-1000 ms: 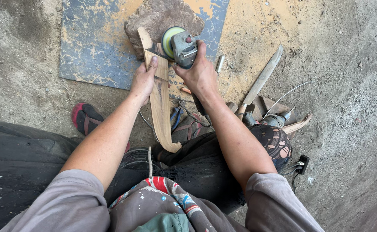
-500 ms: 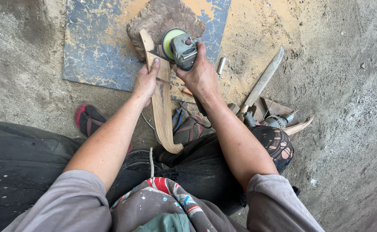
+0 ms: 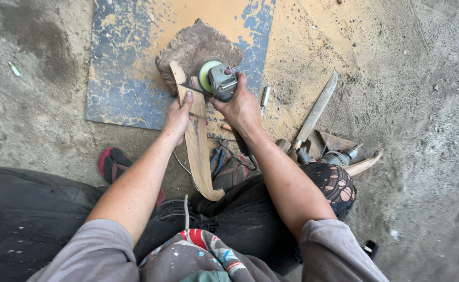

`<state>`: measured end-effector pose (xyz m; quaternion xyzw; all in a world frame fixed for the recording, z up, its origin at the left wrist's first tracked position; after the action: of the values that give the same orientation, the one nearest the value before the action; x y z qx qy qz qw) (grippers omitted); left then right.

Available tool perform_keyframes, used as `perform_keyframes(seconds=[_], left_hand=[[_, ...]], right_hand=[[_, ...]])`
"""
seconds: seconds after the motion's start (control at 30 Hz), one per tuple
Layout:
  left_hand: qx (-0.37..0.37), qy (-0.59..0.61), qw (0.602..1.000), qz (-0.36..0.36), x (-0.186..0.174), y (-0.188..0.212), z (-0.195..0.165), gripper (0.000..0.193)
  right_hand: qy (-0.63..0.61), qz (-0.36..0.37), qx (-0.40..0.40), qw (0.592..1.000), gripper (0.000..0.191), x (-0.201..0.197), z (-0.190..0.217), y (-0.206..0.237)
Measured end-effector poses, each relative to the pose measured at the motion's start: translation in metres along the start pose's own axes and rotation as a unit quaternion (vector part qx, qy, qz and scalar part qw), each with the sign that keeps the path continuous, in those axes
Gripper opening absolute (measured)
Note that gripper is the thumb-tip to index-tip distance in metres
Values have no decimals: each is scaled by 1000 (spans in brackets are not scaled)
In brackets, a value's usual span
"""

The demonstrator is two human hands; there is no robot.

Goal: The person uses an angle grinder with a sanding disc to smooth the surface of a curved piece of wood. They hold the wood with one hand and operate the tool with the other, moving it along the edges and flat surfaces to remove roughness.

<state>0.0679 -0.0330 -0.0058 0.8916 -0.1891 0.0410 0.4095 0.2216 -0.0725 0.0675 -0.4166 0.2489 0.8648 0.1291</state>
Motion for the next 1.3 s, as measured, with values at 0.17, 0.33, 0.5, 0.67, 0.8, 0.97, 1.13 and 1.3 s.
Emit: perform_keyframes(seconds=[0.17, 0.33, 0.5, 0.67, 0.8, 0.97, 1.13, 1.3], left_hand=[[-28, 4, 1000, -1, -3, -4, 9, 61], [6, 6, 1000, 1, -7, -13, 15, 66], [-28, -34, 999, -18, -11, -18, 26, 73], [-40, -76, 996, -24, -16, -23, 31, 72], [-44, -41, 998, -11, -16, -26, 38, 72], [-36, -69, 997, -23, -16, -29, 37, 69], [26, -81, 996, -40, -17, -26, 27, 68], [38, -105, 992, -52, -15, -20, 19, 69]], right_hand=[[-10, -21, -16, 1000, 99, 0, -7, 1], [-24, -11, -14, 1000, 100, 12, -15, 1], [-8, -15, 11, 1000, 105, 14, -29, -5], [-10, 42, 42, 998, 102, 25, -27, -5], [33, 44, 37, 998, 98, 23, -19, -1], [47, 47, 33, 997, 100, 20, -16, -3], [38, 27, -9, 999, 99, 21, -15, -7], [44, 27, -15, 999, 97, 21, -11, -13]])
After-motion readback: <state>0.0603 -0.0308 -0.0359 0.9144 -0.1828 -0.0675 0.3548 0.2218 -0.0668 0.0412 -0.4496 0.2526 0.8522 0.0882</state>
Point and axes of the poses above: each hand's wrist, its own y-axis away from the middle knuckle, its own x-axis out of the palm, z = x × y, the point moved 5 cm from there along -y, towards the middle knuckle, and after that the axes turned 5 degrees about -x, right-handed, at the moved point
